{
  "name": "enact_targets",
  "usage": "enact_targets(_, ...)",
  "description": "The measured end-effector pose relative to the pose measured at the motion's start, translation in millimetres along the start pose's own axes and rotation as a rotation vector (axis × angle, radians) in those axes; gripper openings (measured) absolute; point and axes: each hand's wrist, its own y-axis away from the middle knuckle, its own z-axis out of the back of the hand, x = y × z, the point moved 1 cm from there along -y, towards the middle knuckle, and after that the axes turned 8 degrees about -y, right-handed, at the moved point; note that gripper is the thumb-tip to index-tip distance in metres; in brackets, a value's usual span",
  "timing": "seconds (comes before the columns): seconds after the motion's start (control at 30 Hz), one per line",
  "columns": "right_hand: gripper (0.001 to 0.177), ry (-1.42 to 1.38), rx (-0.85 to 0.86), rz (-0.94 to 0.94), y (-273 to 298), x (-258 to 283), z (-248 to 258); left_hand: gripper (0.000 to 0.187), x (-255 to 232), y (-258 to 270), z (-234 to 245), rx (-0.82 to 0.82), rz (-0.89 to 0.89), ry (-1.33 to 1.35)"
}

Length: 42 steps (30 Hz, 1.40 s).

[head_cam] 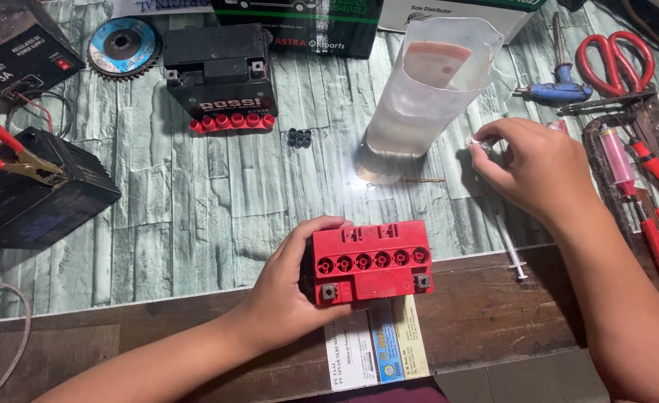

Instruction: Refilling battery cells with liquid using a syringe and handling small cell caps on a workbench.

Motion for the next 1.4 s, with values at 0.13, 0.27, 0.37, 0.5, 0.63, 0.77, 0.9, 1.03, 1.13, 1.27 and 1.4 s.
enact_targets(0.13,0.01,-0.183,0.002,0.043,1.6,4.9,8.9,0.091,0.7,0.4,-0.4,0.006,0.016,0.008)
enact_targets(0.27,0.006,-0.369,-0.05,0.22,5.7,14.2,27.9,0.092,0.6,0.3,0.1,0.016,0.016,0.017)
enact_targets(0.37,0.015,-0.563,0.067,0.284,17.7,36.8,48.5,0.091,0.5,0.3,0.3,0.007,0.005,-0.019)
enact_targets(0.5,0.02,-0.706,0.179,0.553,26.4,83.8,74.7,0.09,0.9,-0.2,0.3,0.013,0.013,-0.018)
enact_targets(0.63,0.013,-0.441,0.162,0.591,34.9,104.6,78.3,0.092,1.3,-0.3,0.6,0.014,0.001,-0.026)
enact_targets(0.77,0.025,-0.112,0.2,0.63,44.9,108.8,84.7,0.092,1.6,0.1,0.8,0.016,0.01,-0.024)
enact_targets(0.9,0.024,-0.053,0.164,0.687,44.4,122.8,95.5,0.091,1.4,0.5,0.8,0.031,0.0,0.0)
enact_targets(1.03,0.009,0.016,0.27,0.59,45.1,122.9,90.7,0.091,1.7,0.4,0.9,0.026,-0.006,0.001)
enact_targets(1.13,0.012,0.149,0.4,0.479,43.1,133.6,92.2,0.092,2.0,0.9,1.1,0.03,0.015,-0.007)
enact_targets(1.27,0.017,0.239,0.472,0.474,40.8,142.5,93.6,0.09,1.6,0.7,2.1,0.032,0.018,-0.025)
enact_targets(1.4,0.024,0.27,0.385,0.51,51.6,138.9,88.7,0.09,3.1,0.3,2.2,0.021,-0.015,-0.026)
